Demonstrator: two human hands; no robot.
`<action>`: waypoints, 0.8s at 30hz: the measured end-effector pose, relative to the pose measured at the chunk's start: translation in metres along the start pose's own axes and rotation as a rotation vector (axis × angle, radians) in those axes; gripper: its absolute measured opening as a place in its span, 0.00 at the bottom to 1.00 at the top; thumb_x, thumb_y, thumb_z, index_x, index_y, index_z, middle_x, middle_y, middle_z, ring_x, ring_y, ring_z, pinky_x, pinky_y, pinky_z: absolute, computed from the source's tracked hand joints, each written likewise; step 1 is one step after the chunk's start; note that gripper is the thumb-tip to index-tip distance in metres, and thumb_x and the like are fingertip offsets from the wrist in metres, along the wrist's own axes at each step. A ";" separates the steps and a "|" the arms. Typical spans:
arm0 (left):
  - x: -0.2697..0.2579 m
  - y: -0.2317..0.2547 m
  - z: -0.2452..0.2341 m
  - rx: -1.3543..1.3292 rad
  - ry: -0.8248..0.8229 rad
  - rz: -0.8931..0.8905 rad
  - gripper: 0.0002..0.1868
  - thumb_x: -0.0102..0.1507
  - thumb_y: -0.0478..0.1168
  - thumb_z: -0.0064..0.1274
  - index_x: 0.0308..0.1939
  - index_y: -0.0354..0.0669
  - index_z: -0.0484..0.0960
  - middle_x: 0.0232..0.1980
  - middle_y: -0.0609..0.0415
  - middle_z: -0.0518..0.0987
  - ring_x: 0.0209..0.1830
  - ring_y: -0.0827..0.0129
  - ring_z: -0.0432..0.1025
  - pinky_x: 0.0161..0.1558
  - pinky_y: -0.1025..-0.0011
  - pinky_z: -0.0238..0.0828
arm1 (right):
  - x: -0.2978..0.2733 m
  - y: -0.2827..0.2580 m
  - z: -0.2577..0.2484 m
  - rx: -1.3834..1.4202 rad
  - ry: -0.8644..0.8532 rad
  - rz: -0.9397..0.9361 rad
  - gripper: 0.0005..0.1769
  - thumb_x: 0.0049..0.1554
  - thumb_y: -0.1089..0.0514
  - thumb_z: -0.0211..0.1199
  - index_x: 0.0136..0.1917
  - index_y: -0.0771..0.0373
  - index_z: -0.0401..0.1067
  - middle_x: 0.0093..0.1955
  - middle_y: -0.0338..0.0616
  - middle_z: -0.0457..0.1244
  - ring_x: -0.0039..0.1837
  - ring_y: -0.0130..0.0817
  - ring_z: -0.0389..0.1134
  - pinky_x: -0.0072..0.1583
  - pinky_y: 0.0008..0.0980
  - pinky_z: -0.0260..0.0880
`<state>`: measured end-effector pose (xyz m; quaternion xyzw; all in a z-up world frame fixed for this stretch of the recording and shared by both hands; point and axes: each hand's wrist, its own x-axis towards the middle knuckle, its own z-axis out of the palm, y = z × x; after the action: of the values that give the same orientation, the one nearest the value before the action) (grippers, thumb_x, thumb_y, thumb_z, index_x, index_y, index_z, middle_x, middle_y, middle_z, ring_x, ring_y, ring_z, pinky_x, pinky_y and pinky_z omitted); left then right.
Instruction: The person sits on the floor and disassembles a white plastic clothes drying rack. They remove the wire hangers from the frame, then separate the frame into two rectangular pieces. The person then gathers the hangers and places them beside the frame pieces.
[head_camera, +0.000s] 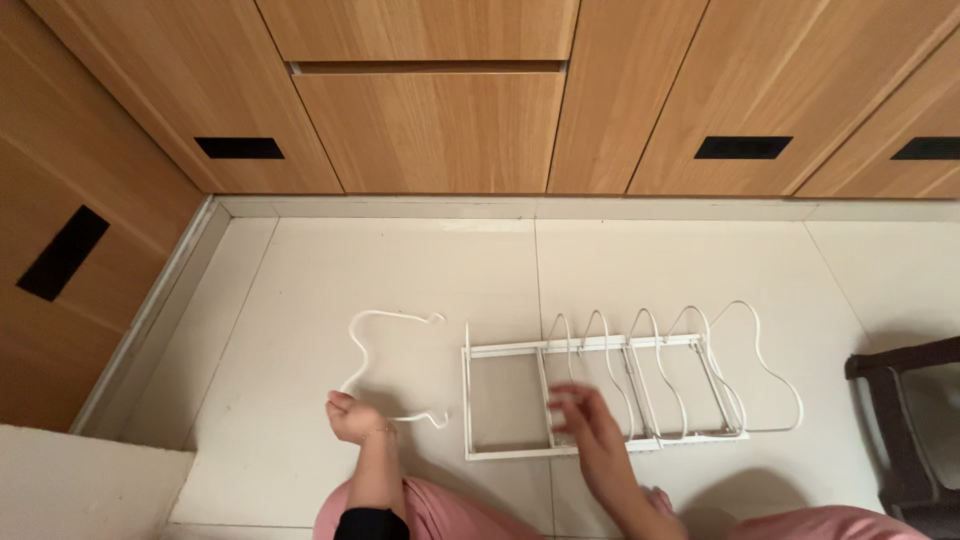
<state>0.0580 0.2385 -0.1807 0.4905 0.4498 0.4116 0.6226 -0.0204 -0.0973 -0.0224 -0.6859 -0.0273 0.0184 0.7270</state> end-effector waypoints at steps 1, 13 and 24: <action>0.005 -0.006 -0.001 0.049 0.006 -0.070 0.24 0.77 0.50 0.37 0.30 0.40 0.64 0.30 0.60 0.64 0.31 0.71 0.55 0.35 0.66 0.61 | -0.007 0.011 0.001 0.014 -0.014 0.036 0.16 0.64 0.55 0.51 0.62 0.64 0.69 0.62 0.43 0.66 0.60 0.33 0.69 0.55 0.34 0.73; 0.030 -0.045 -0.014 0.774 0.028 -0.608 0.35 0.70 0.62 0.44 0.55 0.28 0.79 0.67 0.41 0.65 0.56 0.47 0.67 0.53 0.53 0.71 | -0.017 0.100 0.031 -0.234 -0.144 0.297 0.14 0.59 0.54 0.62 0.57 0.59 0.73 0.56 0.40 0.68 0.57 0.32 0.69 0.53 0.34 0.75; -0.016 -0.043 0.055 0.313 -0.618 0.177 0.34 0.61 0.55 0.58 0.64 0.35 0.73 0.68 0.43 0.70 0.70 0.55 0.65 0.70 0.60 0.61 | -0.002 0.075 0.062 -0.550 -0.324 0.058 0.32 0.48 0.57 0.75 0.63 0.56 0.66 0.63 0.41 0.61 0.60 0.38 0.67 0.55 0.37 0.72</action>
<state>0.1097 0.2020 -0.2143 0.7185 0.2536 0.2223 0.6083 -0.0261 -0.0314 -0.0938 -0.8453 -0.1271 0.1403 0.4996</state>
